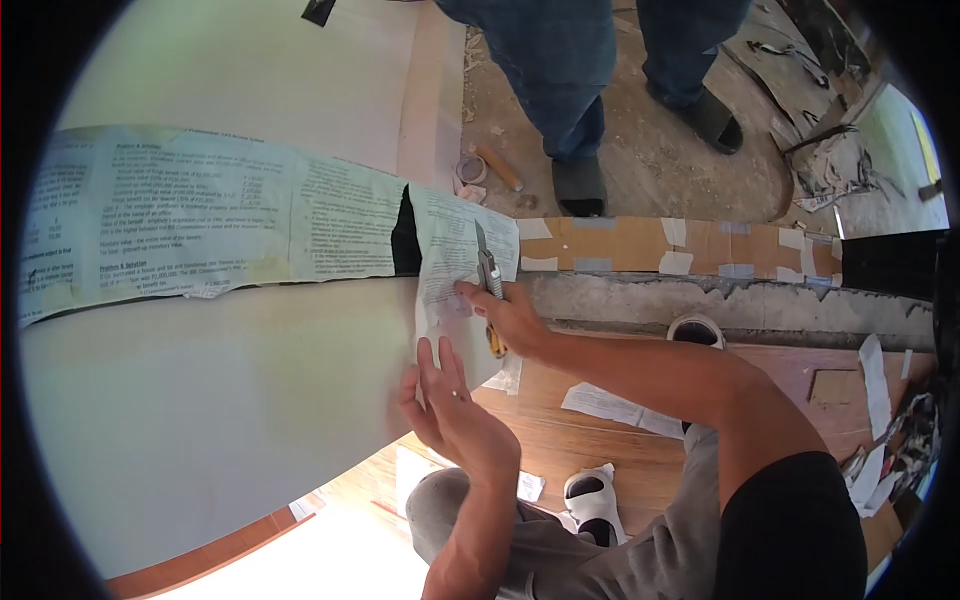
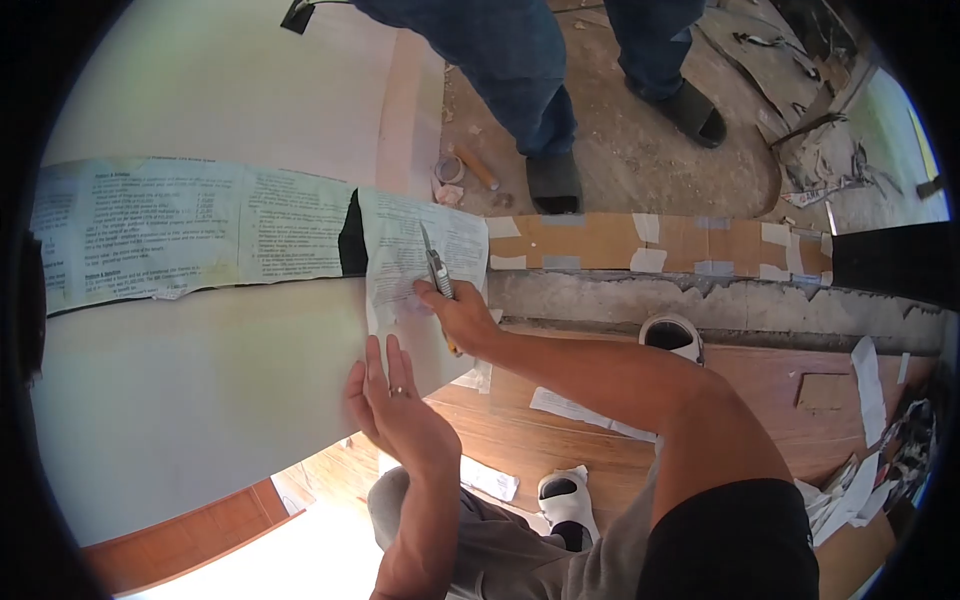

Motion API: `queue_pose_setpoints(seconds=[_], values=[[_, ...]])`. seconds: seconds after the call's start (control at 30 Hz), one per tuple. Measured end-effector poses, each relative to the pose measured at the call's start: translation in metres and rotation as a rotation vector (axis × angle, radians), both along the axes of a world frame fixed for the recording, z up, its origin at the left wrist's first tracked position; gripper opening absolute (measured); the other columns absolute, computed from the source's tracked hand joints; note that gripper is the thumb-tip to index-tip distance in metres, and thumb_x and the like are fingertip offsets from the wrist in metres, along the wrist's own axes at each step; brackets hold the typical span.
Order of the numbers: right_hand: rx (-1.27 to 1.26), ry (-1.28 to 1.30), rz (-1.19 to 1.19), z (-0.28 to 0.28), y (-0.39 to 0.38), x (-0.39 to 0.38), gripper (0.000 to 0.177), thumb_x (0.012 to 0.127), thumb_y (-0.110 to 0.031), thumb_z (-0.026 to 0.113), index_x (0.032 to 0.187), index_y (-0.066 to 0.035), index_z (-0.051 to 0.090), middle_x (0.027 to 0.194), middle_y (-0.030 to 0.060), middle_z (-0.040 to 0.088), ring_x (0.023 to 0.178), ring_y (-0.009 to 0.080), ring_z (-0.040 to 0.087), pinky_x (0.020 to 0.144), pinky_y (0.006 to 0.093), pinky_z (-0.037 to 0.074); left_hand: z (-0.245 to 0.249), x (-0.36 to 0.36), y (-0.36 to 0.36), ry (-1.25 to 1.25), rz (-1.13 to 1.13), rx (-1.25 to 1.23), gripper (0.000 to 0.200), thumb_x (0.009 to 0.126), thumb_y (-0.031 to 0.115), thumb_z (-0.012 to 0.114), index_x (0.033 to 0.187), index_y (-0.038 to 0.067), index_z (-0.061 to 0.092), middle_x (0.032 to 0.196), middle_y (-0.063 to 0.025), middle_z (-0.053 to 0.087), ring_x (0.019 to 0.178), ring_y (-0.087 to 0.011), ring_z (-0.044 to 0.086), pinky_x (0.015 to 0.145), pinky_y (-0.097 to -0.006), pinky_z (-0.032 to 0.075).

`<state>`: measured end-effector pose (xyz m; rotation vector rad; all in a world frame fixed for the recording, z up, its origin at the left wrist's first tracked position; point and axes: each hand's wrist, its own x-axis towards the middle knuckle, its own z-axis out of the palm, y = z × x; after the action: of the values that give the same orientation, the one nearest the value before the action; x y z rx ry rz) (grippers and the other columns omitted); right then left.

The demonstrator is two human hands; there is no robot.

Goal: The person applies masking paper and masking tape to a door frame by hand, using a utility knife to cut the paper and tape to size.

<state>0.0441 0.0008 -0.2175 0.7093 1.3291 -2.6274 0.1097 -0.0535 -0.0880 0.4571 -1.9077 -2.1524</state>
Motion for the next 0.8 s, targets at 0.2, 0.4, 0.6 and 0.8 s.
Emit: queue_pose_setpoints(seconds=[0.2, 0.4, 0.6, 0.8], values=[[-0.324, 0.067, -0.238, -0.022, -0.028, -0.004, 0.03, 0.095, -0.03, 0.063, 0.093, 0.0, 0.068, 0.08, 0.0027, 0.061, 0.082, 0.0164, 0.057, 0.071, 0.0321, 0.046, 0.001, -0.039, 0.01, 0.21, -0.85, -0.864, 0.023, 0.096, 0.008, 0.059, 0.113, -0.006, 0.066, 0.11, -0.0186, 0.071, 0.107, -0.0225, 0.067, 0.097, -0.0358, 0.052], [-0.178, -0.062, -0.185, -0.043, -0.016, 0.0, 0.029, 0.092, -0.027, 0.061, 0.092, 0.001, 0.068, 0.083, 0.014, 0.068, 0.084, 0.0259, 0.066, 0.075, 0.0388, 0.049, -0.038, -0.102, -0.018, 0.037, -0.732, -1.021, 0.025, 0.089, -0.001, 0.057, 0.111, -0.006, 0.066, 0.108, -0.0168, 0.071, 0.106, -0.0243, 0.068, 0.097, -0.0345, 0.052], [0.509, -0.03, 0.045, -0.054, 0.026, 0.044, 0.032, 0.094, -0.028, 0.062, 0.103, 0.002, 0.07, 0.085, 0.0212, 0.069, 0.082, 0.0326, 0.065, 0.075, 0.0433, 0.049, -0.037, -0.099, -0.038, 0.136, -0.636, -0.981, 0.036, 0.089, -0.007, 0.049, 0.125, -0.009, 0.057, 0.123, -0.0211, 0.066, 0.118, -0.0289, 0.064, 0.104, -0.0356, 0.048], [0.543, -0.018, 0.04, -0.07, 0.032, 0.047, 0.032, 0.094, -0.026, 0.061, 0.11, 0.001, 0.068, 0.091, 0.0279, 0.07, 0.088, 0.0446, 0.067, 0.079, 0.048, 0.05, -0.026, -0.098, -0.029, 0.079, -0.685, -1.031, 0.036, 0.088, -0.005, 0.052, 0.123, -0.01, 0.055, 0.124, -0.0233, 0.064, 0.121, -0.0308, 0.063, 0.106, -0.0378, 0.047]])
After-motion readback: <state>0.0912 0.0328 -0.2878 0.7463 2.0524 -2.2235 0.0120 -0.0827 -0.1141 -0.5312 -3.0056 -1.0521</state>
